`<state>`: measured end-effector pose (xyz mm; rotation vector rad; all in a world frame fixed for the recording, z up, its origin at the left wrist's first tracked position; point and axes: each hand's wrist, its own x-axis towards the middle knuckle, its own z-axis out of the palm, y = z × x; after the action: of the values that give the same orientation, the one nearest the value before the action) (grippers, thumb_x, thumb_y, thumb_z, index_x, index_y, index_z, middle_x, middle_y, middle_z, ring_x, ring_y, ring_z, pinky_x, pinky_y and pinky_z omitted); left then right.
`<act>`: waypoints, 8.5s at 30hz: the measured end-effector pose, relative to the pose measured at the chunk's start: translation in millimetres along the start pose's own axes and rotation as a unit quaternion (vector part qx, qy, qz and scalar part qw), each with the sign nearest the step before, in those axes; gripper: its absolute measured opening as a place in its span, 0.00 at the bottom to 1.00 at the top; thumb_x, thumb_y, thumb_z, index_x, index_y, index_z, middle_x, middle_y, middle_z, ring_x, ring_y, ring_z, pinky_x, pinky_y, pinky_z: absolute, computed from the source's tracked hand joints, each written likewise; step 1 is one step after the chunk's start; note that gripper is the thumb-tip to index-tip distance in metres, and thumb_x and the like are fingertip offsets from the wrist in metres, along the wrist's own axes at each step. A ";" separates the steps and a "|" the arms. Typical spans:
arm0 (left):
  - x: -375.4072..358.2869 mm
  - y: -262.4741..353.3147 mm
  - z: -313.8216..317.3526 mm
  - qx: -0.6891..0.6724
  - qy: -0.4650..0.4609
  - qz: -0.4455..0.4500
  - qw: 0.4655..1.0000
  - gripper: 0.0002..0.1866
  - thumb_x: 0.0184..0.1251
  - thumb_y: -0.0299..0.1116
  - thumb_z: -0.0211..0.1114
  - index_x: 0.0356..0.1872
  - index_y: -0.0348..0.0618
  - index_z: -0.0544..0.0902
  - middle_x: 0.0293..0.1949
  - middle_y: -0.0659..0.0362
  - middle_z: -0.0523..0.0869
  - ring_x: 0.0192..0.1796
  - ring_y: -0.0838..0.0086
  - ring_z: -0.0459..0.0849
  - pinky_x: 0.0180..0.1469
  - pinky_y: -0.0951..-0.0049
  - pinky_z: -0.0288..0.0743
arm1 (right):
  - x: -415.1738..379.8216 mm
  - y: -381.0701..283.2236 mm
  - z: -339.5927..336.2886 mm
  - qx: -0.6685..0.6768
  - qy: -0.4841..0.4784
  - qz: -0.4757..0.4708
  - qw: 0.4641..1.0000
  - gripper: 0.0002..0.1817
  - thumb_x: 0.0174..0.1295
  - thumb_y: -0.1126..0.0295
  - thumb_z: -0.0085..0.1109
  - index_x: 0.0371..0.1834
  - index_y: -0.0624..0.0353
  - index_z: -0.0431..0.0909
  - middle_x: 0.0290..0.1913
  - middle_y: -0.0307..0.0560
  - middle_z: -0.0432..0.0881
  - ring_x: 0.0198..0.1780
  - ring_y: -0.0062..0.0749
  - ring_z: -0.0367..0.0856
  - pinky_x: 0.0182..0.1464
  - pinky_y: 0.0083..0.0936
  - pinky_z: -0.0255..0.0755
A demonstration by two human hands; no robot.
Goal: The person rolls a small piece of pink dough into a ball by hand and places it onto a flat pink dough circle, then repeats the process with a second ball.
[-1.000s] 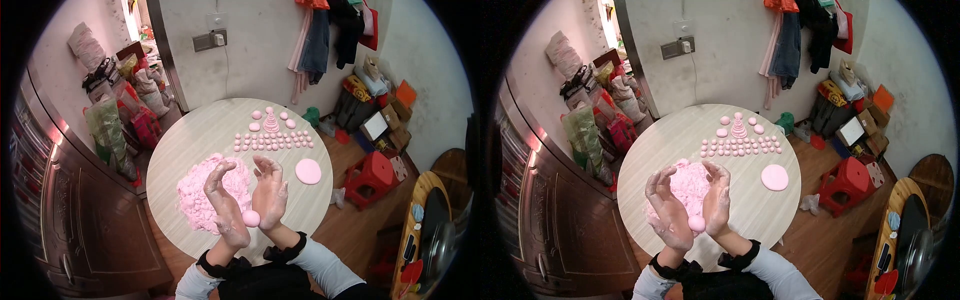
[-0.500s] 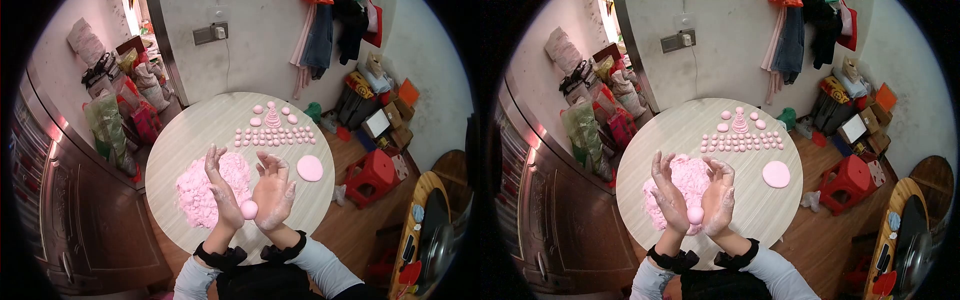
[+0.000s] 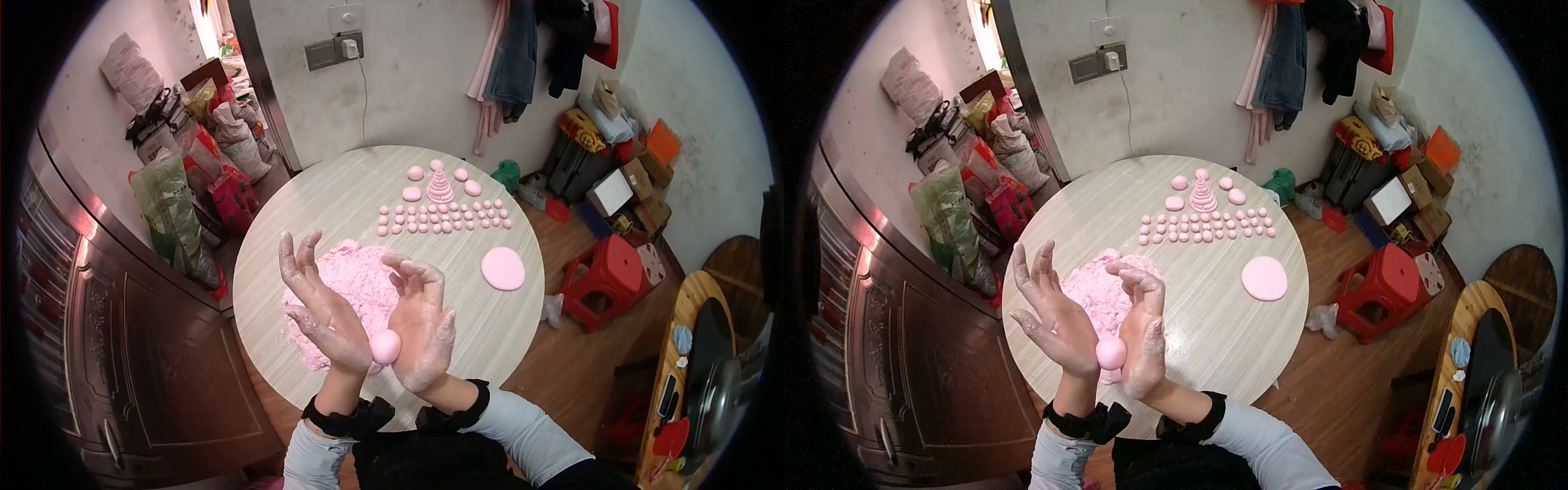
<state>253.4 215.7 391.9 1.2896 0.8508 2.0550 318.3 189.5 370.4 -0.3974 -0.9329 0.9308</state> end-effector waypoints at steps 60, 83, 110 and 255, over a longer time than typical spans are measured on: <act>-43.4 19.1 10.6 0.002 -0.063 0.029 0.998 0.45 0.65 0.68 0.31 0.68 0.36 0.55 0.61 0.45 0.66 0.68 0.62 0.61 0.72 0.63 0.40 | 40.1 -0.7 -14.5 -0.116 0.004 -0.123 0.986 0.31 0.71 0.46 0.28 0.61 0.64 0.58 0.62 0.55 0.62 0.66 0.39 0.58 0.70 0.37 0.42; -42.4 -1.4 1.3 -0.228 -0.096 -0.343 0.906 0.41 0.70 0.63 0.26 0.69 0.39 0.56 0.61 0.51 0.65 0.69 0.64 0.56 0.72 0.60 0.38 | 31.0 -18.4 -9.8 -0.195 -0.060 -0.230 0.952 0.33 0.69 0.42 0.27 0.57 0.64 0.61 0.60 0.61 0.64 0.64 0.45 0.62 0.68 0.42 0.49; -52.9 -28.0 -1.6 -0.312 -0.085 -0.602 0.730 0.38 0.71 0.59 0.31 0.71 0.39 0.54 0.71 0.47 0.59 0.73 0.58 0.56 0.73 0.58 0.48 | -1.1 -22.8 -74.3 -0.320 -0.355 0.092 0.874 0.50 0.65 0.34 0.29 0.73 0.72 0.40 0.74 0.67 0.45 0.76 0.56 0.42 0.74 0.44 0.35; -66.3 -103.6 -135.0 0.063 0.062 -0.347 0.934 0.18 0.77 0.41 0.46 0.25 0.46 0.66 0.23 0.64 0.64 0.30 0.78 0.66 0.40 0.74 0.66 | -15.0 98.0 -153.5 -0.515 -0.531 0.127 0.660 0.30 0.51 0.72 0.63 0.60 0.64 0.68 0.54 0.51 0.72 0.56 0.44 0.71 0.57 0.32 0.71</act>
<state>167.7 203.9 231.0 0.7551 1.2915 1.5324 391.1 245.7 212.5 -1.0030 -2.5907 0.7467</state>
